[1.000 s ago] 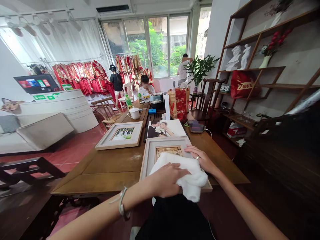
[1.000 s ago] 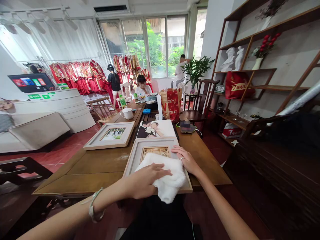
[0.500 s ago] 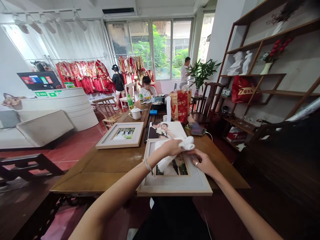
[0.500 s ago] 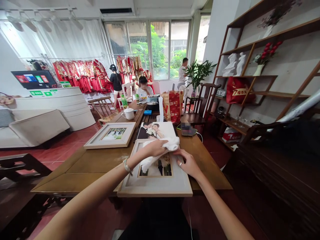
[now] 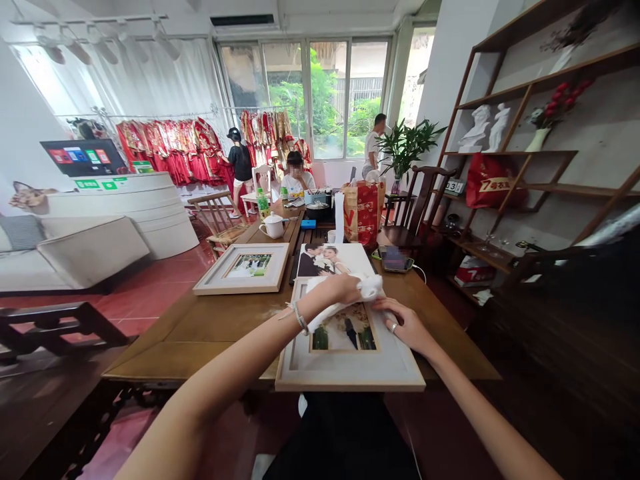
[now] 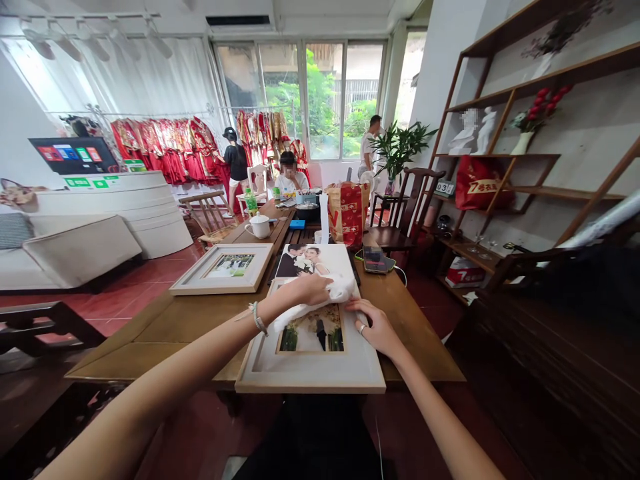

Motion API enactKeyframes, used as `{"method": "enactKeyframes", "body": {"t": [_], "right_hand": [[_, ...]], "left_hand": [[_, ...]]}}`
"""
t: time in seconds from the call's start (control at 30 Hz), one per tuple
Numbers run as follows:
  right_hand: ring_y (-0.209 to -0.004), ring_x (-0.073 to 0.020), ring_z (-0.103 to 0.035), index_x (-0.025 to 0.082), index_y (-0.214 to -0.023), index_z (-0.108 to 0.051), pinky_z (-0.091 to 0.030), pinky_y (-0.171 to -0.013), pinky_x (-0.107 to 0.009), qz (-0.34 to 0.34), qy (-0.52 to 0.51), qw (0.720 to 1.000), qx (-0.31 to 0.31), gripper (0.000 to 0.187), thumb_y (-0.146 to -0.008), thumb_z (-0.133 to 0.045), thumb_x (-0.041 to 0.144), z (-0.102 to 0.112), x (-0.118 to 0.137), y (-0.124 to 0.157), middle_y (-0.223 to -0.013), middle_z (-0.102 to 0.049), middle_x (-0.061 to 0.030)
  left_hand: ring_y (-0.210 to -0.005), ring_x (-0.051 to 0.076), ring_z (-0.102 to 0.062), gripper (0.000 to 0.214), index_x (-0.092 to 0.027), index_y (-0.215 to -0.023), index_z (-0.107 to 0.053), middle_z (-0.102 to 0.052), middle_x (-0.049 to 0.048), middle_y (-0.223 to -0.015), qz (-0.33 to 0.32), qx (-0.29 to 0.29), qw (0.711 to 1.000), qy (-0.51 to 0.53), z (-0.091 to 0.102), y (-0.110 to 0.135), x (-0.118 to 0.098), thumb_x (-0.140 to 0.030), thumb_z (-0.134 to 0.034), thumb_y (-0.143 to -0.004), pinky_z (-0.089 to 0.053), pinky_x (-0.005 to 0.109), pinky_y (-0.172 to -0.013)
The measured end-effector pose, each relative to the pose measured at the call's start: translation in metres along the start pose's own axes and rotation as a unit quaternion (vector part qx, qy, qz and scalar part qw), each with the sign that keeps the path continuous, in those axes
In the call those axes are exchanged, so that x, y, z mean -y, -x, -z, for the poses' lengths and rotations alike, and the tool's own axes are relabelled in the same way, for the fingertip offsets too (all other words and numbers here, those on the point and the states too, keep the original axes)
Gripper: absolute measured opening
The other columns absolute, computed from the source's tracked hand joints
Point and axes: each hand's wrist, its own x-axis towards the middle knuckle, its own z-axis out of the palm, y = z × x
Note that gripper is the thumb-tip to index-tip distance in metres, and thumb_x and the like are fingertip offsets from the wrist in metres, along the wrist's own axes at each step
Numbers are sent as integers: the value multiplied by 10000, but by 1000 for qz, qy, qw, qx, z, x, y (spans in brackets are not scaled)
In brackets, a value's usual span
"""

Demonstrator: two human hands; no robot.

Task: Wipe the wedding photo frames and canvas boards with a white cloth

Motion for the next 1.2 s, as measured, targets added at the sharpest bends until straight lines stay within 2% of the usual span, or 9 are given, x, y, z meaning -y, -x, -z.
{"method": "enactKeyframes", "body": {"t": [0.17,0.3,0.5,0.63,0.73,0.83,0.97,1.07,1.2], "right_hand": [[-1229,-227,-450,223,-992,-647,-317,-1044,-442,-10,-2,1000,-1,380,-679,-478,90,-1,-1,1,-1196,-602,-71],[-1322,-236,-317,224,-1081,-627,-245,-1082,-473,-24,16,1000,-10,433,-689,-485,108,-2,-4,3,-1368,-457,-73],[-1336,-222,-290,232,-1121,-615,-225,-1093,-472,-27,31,999,-6,452,-706,-477,119,-3,-8,3,-1370,-453,-66],[-1336,-220,-290,225,-1108,-623,-226,-1093,-467,-23,37,999,-2,442,-708,-467,119,-2,-6,3,-1365,-457,-71],[-1337,-231,-286,220,-1107,-625,-228,-1092,-464,-32,43,999,0,458,-691,-467,112,-1,-3,3,-1401,-409,-70],[-1328,-231,-306,235,-1121,-616,-232,-1093,-461,-34,43,998,2,492,-672,-465,101,0,-1,3,-1417,-387,-55],[-1318,-235,-324,240,-1108,-626,-234,-1087,-483,-29,41,999,8,490,-666,-464,106,0,-1,2,-1373,-448,-64],[-1318,-246,-322,231,-1108,-629,-231,-1081,-505,-25,38,999,14,464,-685,-470,128,-1,-3,1,-1348,-478,-78],[-1328,-258,-299,248,-1123,-622,-228,-1073,-528,-18,33,999,16,443,-712,-481,160,-1,-6,2,-1332,-498,-74]], "left_hand": [[-935,250,-574,237,-115,-1088,-558,-599,116,-1032,98,-2,994,-49,-7,49,17,-242,-493,-898,-489,416,-758],[-1066,355,-489,377,-142,-1163,-547,-583,156,-1129,102,-22,992,-65,-17,81,19,-114,-485,-791,-449,477,-790],[-1290,339,-272,769,-247,-1386,-313,-362,58,-1409,-2,17,1000,20,-41,147,-13,-75,-477,-655,-259,515,-1025],[-1321,312,-225,873,-266,-1421,-214,-279,43,-1456,34,63,995,70,-46,183,-35,-52,-460,-611,-280,460,-1040],[-1310,323,-251,846,-259,-1405,-265,-312,64,-1439,80,37,995,39,-48,174,-31,-57,-471,-610,-283,485,-1025],[-1328,294,-216,824,-242,-1393,-290,-299,83,-1443,93,-40,995,5,-52,139,-6,-69,-495,-614,-234,466,-1046],[-1314,287,-245,784,-198,-1398,-268,-280,124,-1444,136,-144,980,9,-54,89,33,-142,-518,-657,-277,438,-1008],[-1317,310,-216,740,-215,-1400,-257,-251,107,-1458,138,-165,976,13,-54,63,45,-161,-490,-699,-275,470,-986],[-1312,305,-210,692,-229,-1385,-289,-307,78,-1435,91,-163,982,17,-51,35,39,-149,-463,-720,-258,463,-994]]}}
